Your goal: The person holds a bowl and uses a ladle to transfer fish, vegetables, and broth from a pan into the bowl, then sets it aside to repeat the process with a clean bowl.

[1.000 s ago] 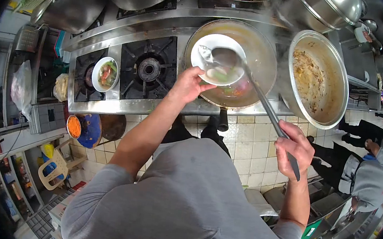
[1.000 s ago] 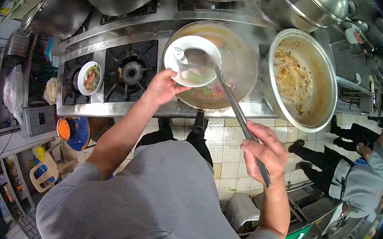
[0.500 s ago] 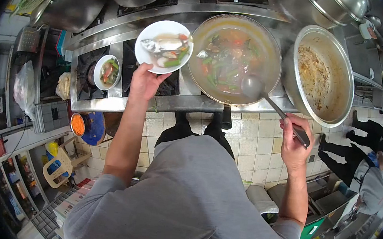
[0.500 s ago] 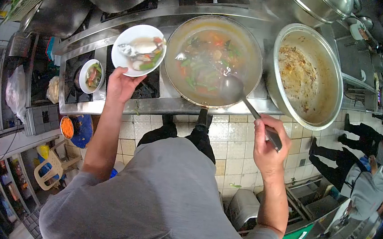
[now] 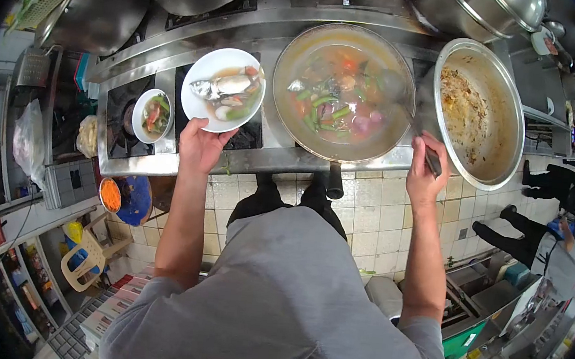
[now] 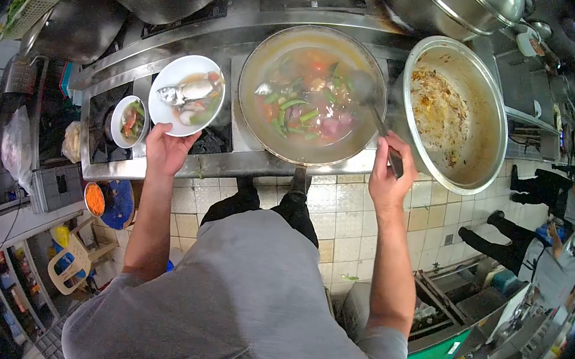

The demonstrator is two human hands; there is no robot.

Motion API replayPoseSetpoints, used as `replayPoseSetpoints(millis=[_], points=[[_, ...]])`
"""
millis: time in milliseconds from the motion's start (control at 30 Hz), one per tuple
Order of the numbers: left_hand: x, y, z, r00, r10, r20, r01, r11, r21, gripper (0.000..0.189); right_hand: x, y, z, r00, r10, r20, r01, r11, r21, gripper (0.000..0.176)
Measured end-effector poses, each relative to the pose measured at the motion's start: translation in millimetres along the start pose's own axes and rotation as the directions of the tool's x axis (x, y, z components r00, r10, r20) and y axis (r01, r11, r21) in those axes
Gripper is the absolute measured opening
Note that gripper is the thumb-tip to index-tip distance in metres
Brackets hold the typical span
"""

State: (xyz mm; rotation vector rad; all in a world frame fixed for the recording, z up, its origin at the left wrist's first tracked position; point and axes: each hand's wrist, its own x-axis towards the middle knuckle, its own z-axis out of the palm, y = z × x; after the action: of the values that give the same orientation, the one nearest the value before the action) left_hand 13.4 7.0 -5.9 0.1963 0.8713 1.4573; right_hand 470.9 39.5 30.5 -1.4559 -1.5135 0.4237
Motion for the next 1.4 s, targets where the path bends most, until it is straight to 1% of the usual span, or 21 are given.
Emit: replayPoseSetpoints(millis=[33, 67, 100, 200, 233, 367, 467, 600, 633, 767, 867, 900, 933, 1033, 1133, 1167, 1200, 1267, 1300, 1333, 1400], points=[[0, 0, 0, 1.000, -0.002, 0.006, 0.002, 1.000, 0.001, 0.067, -4, 10, 10, 0.993, 0.113, -0.046, -0.105, 0.983, 0.151, 0.009], [0, 0, -1, 1.000, -0.003, 0.012, 0.003, 1.000, 0.002, 0.067, -8, 22, 19, 0.970, 0.230, -0.074, -0.197, 0.932, 0.303, 0.011], [-1, 0, -1, 1.000, -0.003, 0.017, 0.003, 1.000, 0.003, 0.067, -10, 34, 25, 0.956, 0.282, -0.081, -0.230, 0.893, 0.387, 0.017], [-3, 1, 0, 0.999, -0.009, 0.051, 0.007, 0.999, 0.054, 0.068, -16, 47, 41, 0.896, 0.438, -0.066, -0.307, 0.722, 0.620, 0.018], [-3, 1, 0, 0.998, -0.011, 0.054, 0.008, 0.998, 0.058, 0.068, -19, 53, 47, 0.869, 0.489, -0.075, -0.326, 0.680, 0.656, 0.019], [-4, 1, 2, 0.998, -0.025, 0.050, 0.022, 0.997, 0.070, 0.067, -29, 59, 56, 0.833, 0.544, -0.098, -0.310, 0.607, 0.732, 0.018], [-4, -2, 4, 0.997, -0.058, 0.059, 0.053, 0.995, 0.085, 0.066, -29, 57, 51, 0.870, 0.477, -0.123, -0.238, 0.625, 0.743, 0.018], [3, -16, 4, 0.992, -0.111, 0.062, 0.104, 0.988, 0.111, 0.063, -20, 46, 35, 0.884, 0.448, -0.131, -0.214, 0.638, 0.740, 0.018], [7, -20, 3, 0.988, -0.128, 0.090, 0.119, 0.988, 0.101, 0.061, -18, 41, 30, 0.883, 0.449, -0.138, -0.209, 0.638, 0.741, 0.017], [22, -42, 9, 0.982, -0.161, 0.096, 0.152, 0.984, 0.098, 0.061, -6, 18, 2, 0.906, 0.401, -0.133, -0.196, 0.678, 0.709, 0.016], [33, -60, 22, 0.975, -0.180, 0.128, 0.167, 0.980, 0.108, 0.061, 3, -6, -20, 0.921, 0.375, -0.106, -0.206, 0.699, 0.685, 0.016], [33, -62, 36, 0.972, -0.190, 0.140, 0.178, 0.979, 0.097, 0.062, 5, -12, -26, 0.925, 0.367, -0.104, -0.204, 0.706, 0.678, 0.016], [36, -67, 40, 0.971, -0.210, 0.119, 0.194, 0.972, 0.129, 0.061, 6, -21, -30, 0.921, 0.380, -0.085, -0.224, 0.695, 0.683, 0.016], [40, -84, 64, 0.962, -0.236, 0.135, 0.221, 0.968, 0.114, 0.060, 7, -41, -44, 0.913, 0.408, -0.017, -0.286, 0.668, 0.687, 0.016], [47, -98, 76, 0.946, -0.269, 0.181, 0.250, 0.961, 0.123, 0.060, 1, -59, -45, 0.924, 0.381, 0.032, -0.301, 0.674, 0.675, 0.016], [47, -101, 80, 0.940, -0.291, 0.178, 0.270, 0.954, 0.131, 0.060, -1, -62, -46, 0.939, 0.339, 0.064, -0.291, 0.679, 0.674, 0.017], [46, -102, 85, 0.940, -0.297, 0.170, 0.278, 0.952, 0.131, 0.060, -5, -66, -46, 0.964, 0.254, 0.077, -0.243, 0.726, 0.643, 0.016], [45, -103, 91, 0.938, -0.310, 0.154, 0.291, 0.948, 0.132, 0.060, -13, -75, -45, 0.990, 0.081, 0.113, -0.132, 0.801, 0.583, 0.016], [45, -103, 90, 0.937, -0.309, 0.166, 0.292, 0.949, 0.119, 0.061, -16, -83, -47, 0.993, -0.040, 0.110, -0.024, 0.851, 0.525, 0.015], [46, -104, 89, 0.935, -0.307, 0.177, 0.292, 0.950, 0.107, 0.061, -15, -89, -54, 0.977, -0.146, 0.154, 0.063, 0.892, 0.447, 0.014], [46, -104, 85, 0.934, -0.302, 0.190, 0.291, 0.953, 0.084, 0.059, -14, -100, -68, 0.905, -0.333, 0.265, 0.253, 0.922, 0.294, 0.014]])
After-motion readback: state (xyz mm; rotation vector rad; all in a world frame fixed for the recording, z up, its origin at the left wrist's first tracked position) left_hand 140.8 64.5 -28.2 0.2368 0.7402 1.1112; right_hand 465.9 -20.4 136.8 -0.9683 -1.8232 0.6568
